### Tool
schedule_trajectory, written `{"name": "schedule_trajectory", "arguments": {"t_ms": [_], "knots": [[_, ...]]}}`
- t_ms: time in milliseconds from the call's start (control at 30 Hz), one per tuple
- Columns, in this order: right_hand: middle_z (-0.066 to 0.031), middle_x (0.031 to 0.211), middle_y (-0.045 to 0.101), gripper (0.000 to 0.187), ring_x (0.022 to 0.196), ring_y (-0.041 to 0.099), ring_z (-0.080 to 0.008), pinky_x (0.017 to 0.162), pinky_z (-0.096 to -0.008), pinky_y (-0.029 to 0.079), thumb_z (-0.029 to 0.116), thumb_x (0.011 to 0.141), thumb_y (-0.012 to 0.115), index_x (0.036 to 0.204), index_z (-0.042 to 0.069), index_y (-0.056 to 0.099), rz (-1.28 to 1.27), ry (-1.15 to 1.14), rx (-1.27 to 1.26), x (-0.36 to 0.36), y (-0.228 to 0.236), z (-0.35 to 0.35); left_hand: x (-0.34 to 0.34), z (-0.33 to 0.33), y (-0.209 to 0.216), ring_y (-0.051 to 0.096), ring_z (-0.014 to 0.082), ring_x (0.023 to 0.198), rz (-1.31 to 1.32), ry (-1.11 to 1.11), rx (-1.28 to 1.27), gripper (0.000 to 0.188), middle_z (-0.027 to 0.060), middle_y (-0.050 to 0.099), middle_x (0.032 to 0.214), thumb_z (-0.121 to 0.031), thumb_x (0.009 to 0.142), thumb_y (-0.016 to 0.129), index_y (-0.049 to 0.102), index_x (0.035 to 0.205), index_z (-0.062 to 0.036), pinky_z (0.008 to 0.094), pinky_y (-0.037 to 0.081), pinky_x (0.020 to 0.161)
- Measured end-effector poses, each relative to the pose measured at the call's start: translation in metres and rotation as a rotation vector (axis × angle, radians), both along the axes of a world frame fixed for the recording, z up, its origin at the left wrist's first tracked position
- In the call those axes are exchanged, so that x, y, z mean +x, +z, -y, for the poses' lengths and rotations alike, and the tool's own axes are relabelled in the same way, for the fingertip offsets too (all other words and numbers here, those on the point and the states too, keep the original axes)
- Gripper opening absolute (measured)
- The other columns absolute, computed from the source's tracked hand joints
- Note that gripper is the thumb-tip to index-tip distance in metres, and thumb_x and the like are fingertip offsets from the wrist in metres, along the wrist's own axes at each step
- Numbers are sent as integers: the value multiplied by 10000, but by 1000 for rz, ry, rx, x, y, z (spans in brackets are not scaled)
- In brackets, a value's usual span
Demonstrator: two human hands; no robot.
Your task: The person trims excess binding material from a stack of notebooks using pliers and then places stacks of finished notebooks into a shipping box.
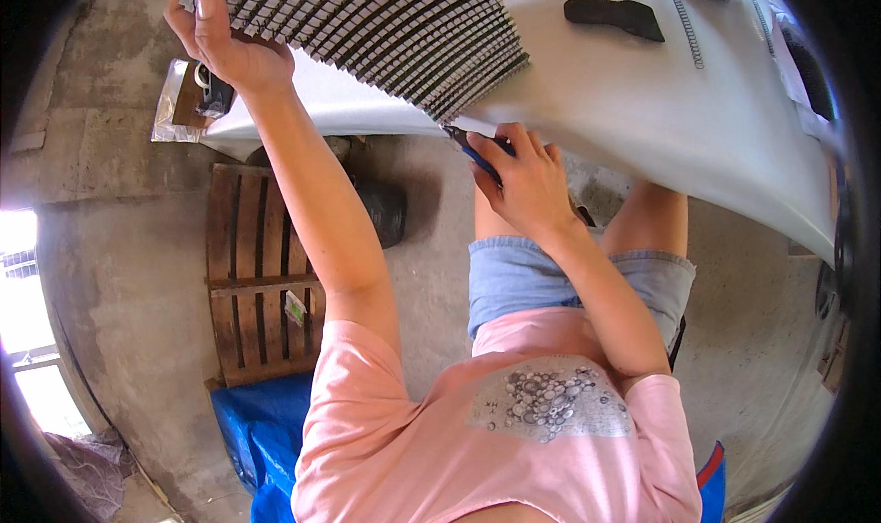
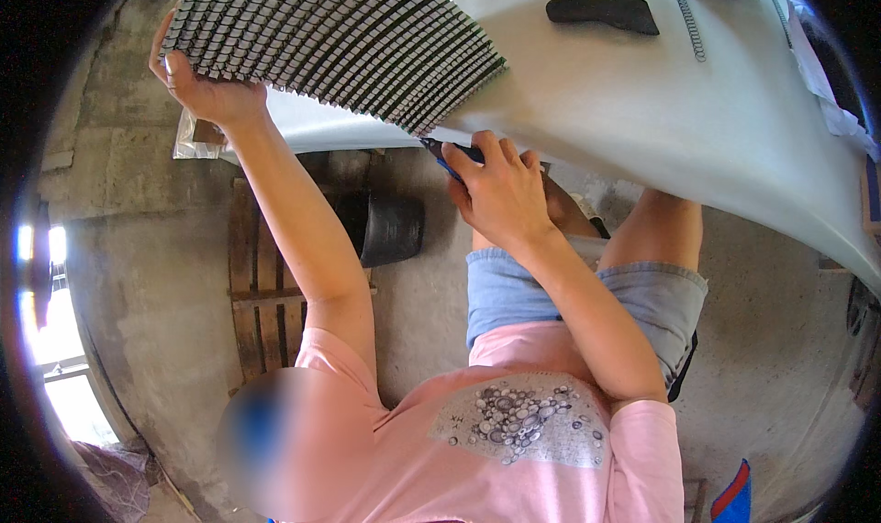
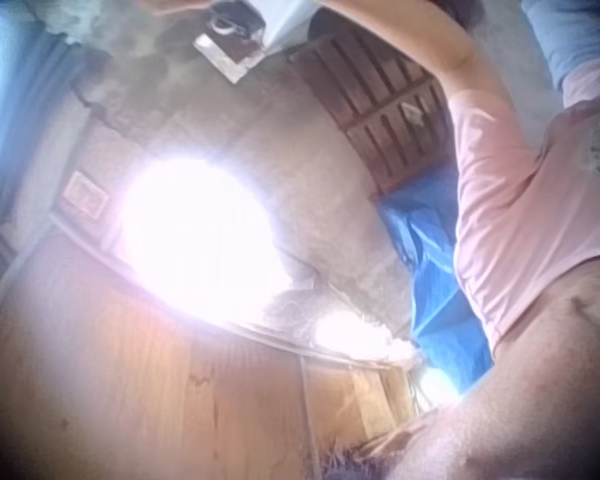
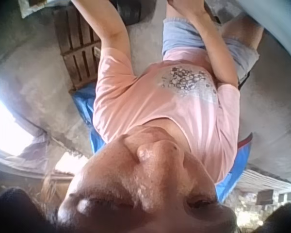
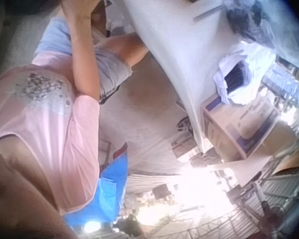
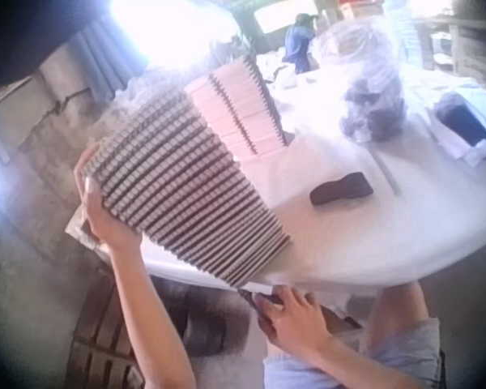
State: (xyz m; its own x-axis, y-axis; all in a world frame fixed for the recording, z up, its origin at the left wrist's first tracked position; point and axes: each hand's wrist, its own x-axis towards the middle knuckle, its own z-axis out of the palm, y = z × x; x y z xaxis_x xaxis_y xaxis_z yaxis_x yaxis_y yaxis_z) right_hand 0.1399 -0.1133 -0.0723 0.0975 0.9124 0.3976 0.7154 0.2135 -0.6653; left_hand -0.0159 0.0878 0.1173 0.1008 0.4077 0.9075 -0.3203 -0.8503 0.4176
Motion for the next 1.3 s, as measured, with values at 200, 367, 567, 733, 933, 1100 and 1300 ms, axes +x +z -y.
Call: {"name": "schedule_trajectory", "arguments": {"t_ms": [200, 367, 567, 733, 933, 1100, 1300], "knots": [[-100, 1037, 567, 284, 892, 591, -281, 741, -426, 459, 249, 785, 635, 1053, 154, 621, -744, 204, -424, 13, -13, -14, 19, 7, 0, 640, 263, 857, 71, 40, -13, 418, 160, 605, 989, -339, 810, 562, 498, 1110, -54, 392, 593, 676], [-118, 994, 588, 253, 902, 576, -308, 778, -389, 457, 215, 786, 633, 1024, 129, 636, -230, 44, -63, 16, 6, 9, 11, 24, 1, 386, 234, 1239, -49, 90, 7, 531, 141, 522, 1219, -418, 819, 571, 529, 1136, 6, 394, 276, 1046], [-154, 964, 584, 278, 890, 569, -330, 791, -371, 453, 138, 783, 630, 1047, 54, 615, -226, -91, 108, 96, 61, 33, 4, 36, 18, 302, 270, 1308, -327, 524, 227, 774, 149, 533, 1228, -603, 822, 451, 479, 1235, 51, 423, 189, 1084], [-133, 980, 578, 285, 912, 562, -308, 813, -384, 435, 142, 796, 615, 1068, 55, 612, -146, -351, 174, 169, 72, 45, 8, 38, 27, 191, 270, 1357, -188, 213, 82, 888, 135, 433, 1353, -758, 739, 392, 532, 1249, -45, 461, 115, 1097], [-53, 1097, 509, 317, 1045, 495, -241, 906, -427, 342, 269, 804, 609, 1103, 163, 624, 385, -727, -71, 223, 37, 46, 15, 36, 27, 324, 272, 1277, -187, 154, -6, 833, 144, 400, 1311, -701, 744, 440, 538, 1219, -23, 425, 307, 1017], [-16, 1182, 486, 307, 1134, 451, -204, 960, -493, 262, 369, 793, 609, 1077, 255, 634, 392, -861, -152, 217, 32, 39, 11, 39, -8, 241, 241, 1329, 54, 165, -211, 809, 99, 287, 1410, -630, 817, 359, 306, 1374, -45, 427, 170, 1075], [-12, 1195, 483, 311, 1157, 432, -203, 963, -496, 246, 365, 790, 609, 1076, 245, 632, 331, -911, -188, 215, 40, 36, -32, 45, -104, 288, 339, 1308, -316, 22, -806, 1163, 121, 328, 1400, -626, 572, 720, 82, 1451, -208, 510, 273, 1014]]}}
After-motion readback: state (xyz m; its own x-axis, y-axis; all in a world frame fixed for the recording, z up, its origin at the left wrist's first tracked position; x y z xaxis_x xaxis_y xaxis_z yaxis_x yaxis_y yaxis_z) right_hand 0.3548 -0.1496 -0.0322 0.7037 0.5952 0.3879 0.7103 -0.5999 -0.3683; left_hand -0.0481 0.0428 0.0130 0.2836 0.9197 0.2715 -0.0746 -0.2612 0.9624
